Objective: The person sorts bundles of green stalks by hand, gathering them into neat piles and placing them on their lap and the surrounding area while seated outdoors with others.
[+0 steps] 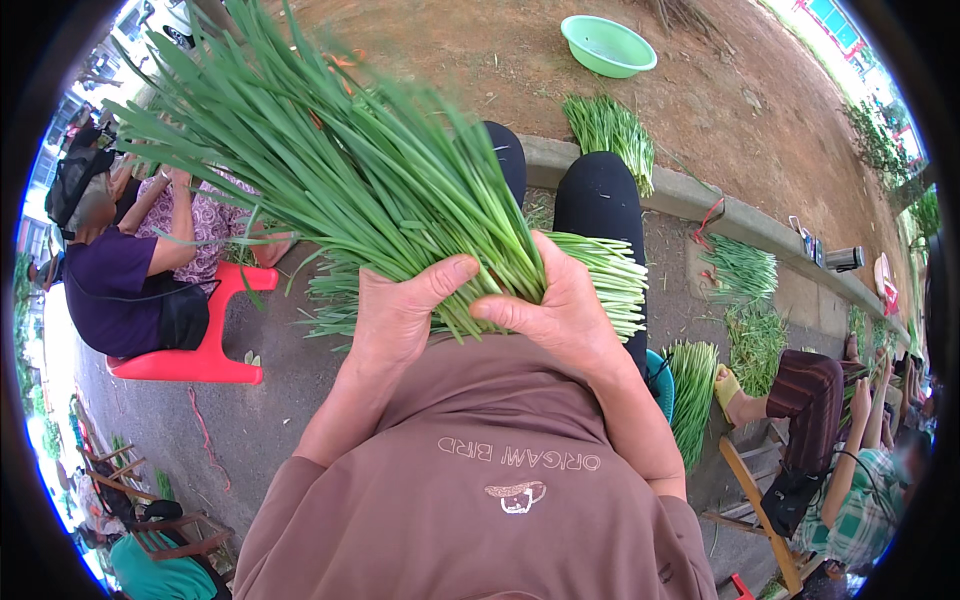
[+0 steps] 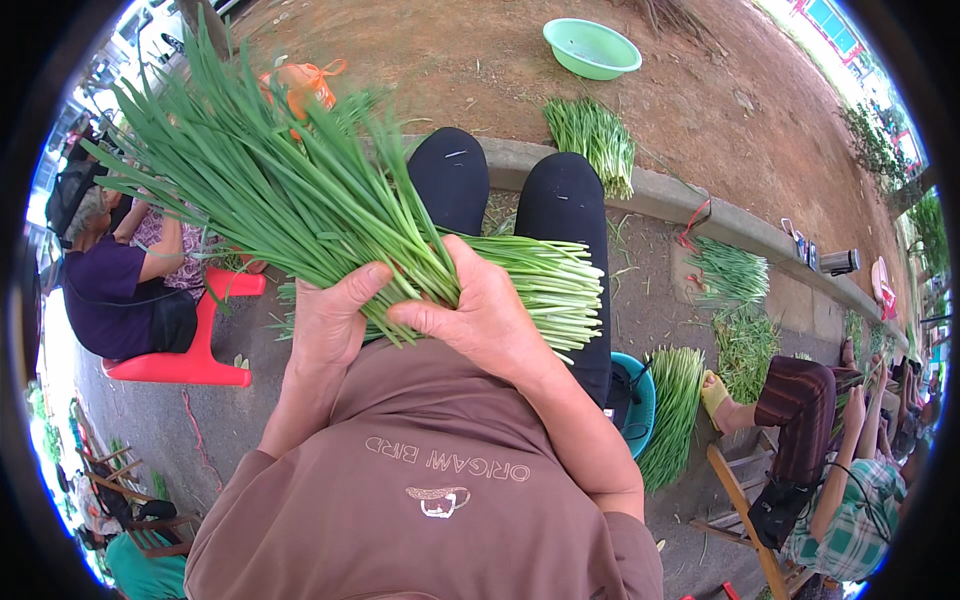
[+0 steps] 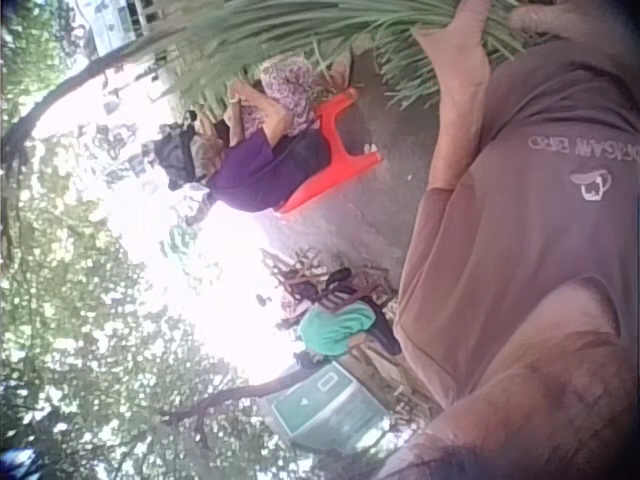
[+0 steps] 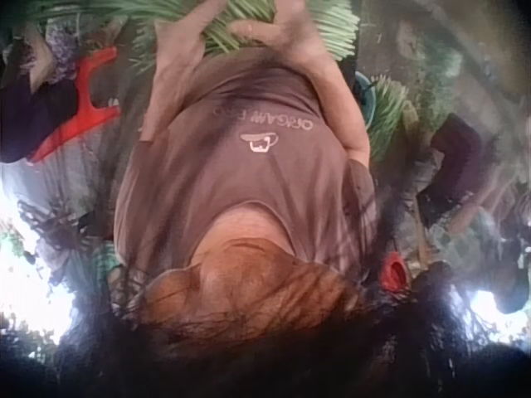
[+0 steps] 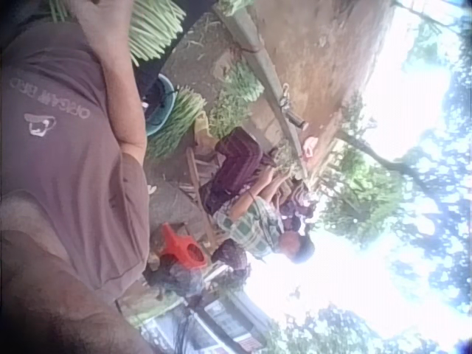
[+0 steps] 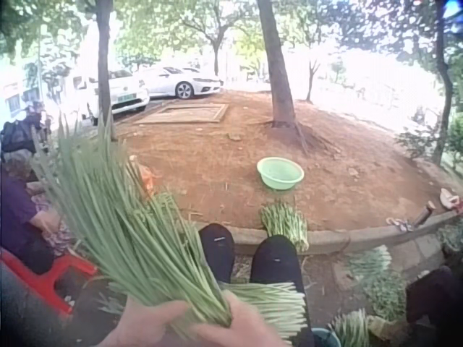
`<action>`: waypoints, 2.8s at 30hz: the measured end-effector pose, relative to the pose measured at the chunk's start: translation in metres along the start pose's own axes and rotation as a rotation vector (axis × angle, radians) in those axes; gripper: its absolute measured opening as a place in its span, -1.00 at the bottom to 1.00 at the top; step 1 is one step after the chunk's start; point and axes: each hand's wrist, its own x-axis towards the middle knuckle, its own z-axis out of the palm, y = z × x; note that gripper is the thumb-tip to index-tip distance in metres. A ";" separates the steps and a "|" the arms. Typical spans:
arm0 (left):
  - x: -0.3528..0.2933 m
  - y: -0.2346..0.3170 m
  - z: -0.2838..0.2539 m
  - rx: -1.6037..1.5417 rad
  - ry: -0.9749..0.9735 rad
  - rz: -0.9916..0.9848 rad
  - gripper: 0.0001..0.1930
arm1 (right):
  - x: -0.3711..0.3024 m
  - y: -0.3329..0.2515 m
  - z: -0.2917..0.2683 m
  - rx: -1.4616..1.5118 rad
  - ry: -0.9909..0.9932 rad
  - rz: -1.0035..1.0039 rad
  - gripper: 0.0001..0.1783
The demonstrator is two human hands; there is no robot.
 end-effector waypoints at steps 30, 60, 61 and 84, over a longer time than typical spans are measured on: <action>0.007 0.000 -0.008 -0.052 -0.055 0.023 -0.41 | -0.004 0.006 -0.008 0.446 0.166 -0.117 -0.69; -0.002 -0.003 0.003 0.063 -0.045 0.023 -0.54 | 0.003 0.002 -0.004 0.092 0.105 -0.166 -0.67; -0.001 -0.002 -0.001 0.085 -0.044 0.036 -0.54 | 0.004 -0.004 -0.012 0.092 0.098 -0.146 -0.67; 0.010 0.025 -0.027 0.004 0.121 0.346 -0.60 | 0.057 0.041 -0.133 -1.464 -0.301 0.096 -0.71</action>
